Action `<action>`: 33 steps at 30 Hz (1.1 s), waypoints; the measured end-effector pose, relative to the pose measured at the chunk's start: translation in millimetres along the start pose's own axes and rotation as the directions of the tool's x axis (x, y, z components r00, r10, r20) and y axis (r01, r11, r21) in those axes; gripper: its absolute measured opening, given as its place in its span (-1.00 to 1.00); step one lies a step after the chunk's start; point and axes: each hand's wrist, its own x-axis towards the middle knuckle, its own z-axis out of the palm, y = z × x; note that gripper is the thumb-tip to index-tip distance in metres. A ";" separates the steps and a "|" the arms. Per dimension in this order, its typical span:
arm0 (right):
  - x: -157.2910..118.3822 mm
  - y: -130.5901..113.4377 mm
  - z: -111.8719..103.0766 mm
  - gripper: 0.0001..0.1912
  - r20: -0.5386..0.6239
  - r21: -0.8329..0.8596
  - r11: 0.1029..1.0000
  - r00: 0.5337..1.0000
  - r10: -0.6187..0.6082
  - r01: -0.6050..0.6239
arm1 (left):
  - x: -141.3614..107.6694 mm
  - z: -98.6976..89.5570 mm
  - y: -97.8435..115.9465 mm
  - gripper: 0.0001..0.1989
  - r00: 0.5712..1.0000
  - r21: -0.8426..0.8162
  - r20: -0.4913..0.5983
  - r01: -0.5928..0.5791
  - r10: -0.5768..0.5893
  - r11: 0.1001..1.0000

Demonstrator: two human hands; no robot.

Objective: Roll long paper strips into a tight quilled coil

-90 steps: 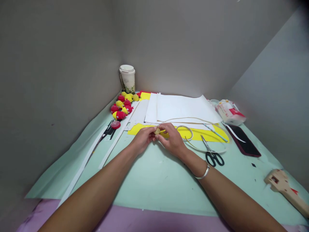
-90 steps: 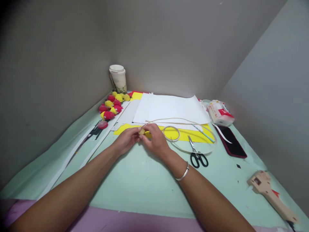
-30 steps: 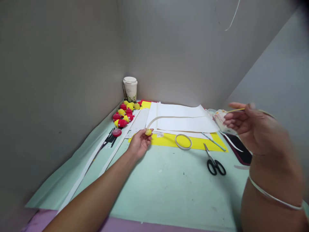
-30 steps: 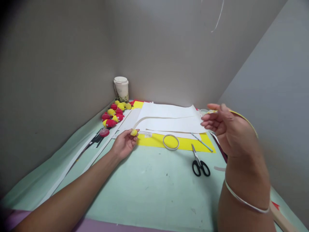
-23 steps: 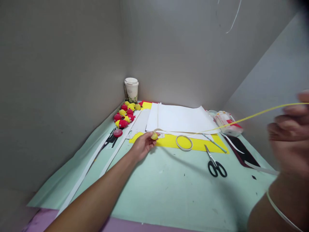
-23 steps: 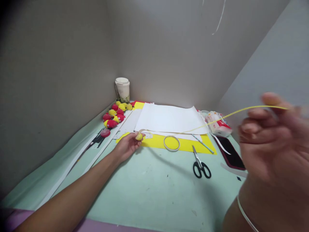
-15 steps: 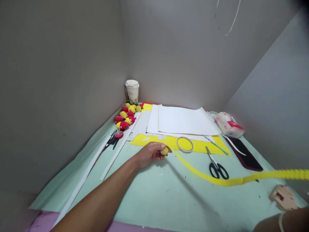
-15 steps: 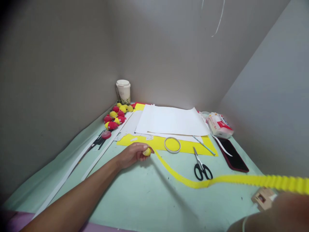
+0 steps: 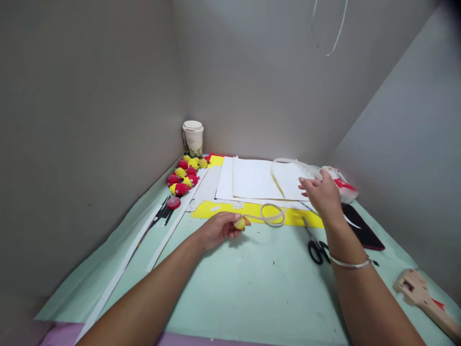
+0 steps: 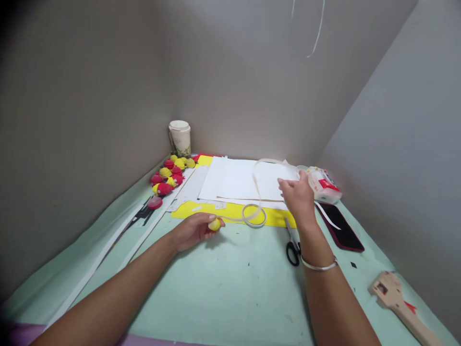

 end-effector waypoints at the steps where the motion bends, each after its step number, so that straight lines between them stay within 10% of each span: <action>1: -2.3 -1.8 2.7 -0.29 0.008 -0.001 1.000 1.000 0.019 -0.019 | 1.1 -0.4 0.9 -0.76 0.998 -0.058 -0.058 -0.011 0.008 0.998; 7: -36.6 -25.8 30.0 -0.68 0.015 0.075 0.976 0.978 -0.207 0.206 | 5.7 0.8 8.2 -0.82 0.962 -0.295 -0.274 -0.108 0.024 0.949; 13: -101.3 -30.7 88.5 -0.87 0.173 0.133 0.847 0.830 -0.531 0.514 | 9.3 -3.2 5.1 -0.87 0.939 -0.319 -0.332 -0.200 0.089 0.926; 20: -115.2 -22.9 106.8 -0.76 0.260 0.219 0.796 0.753 -0.604 0.564 | 9.2 -2.1 3.8 -0.89 0.955 -0.331 -0.283 -0.182 0.086 0.926; 33: -117.5 -23.9 108.3 -0.76 0.266 0.241 0.802 0.758 -0.596 0.546 | 8.6 1.9 -2.5 -0.91 0.965 -0.248 -0.246 -0.156 0.093 0.956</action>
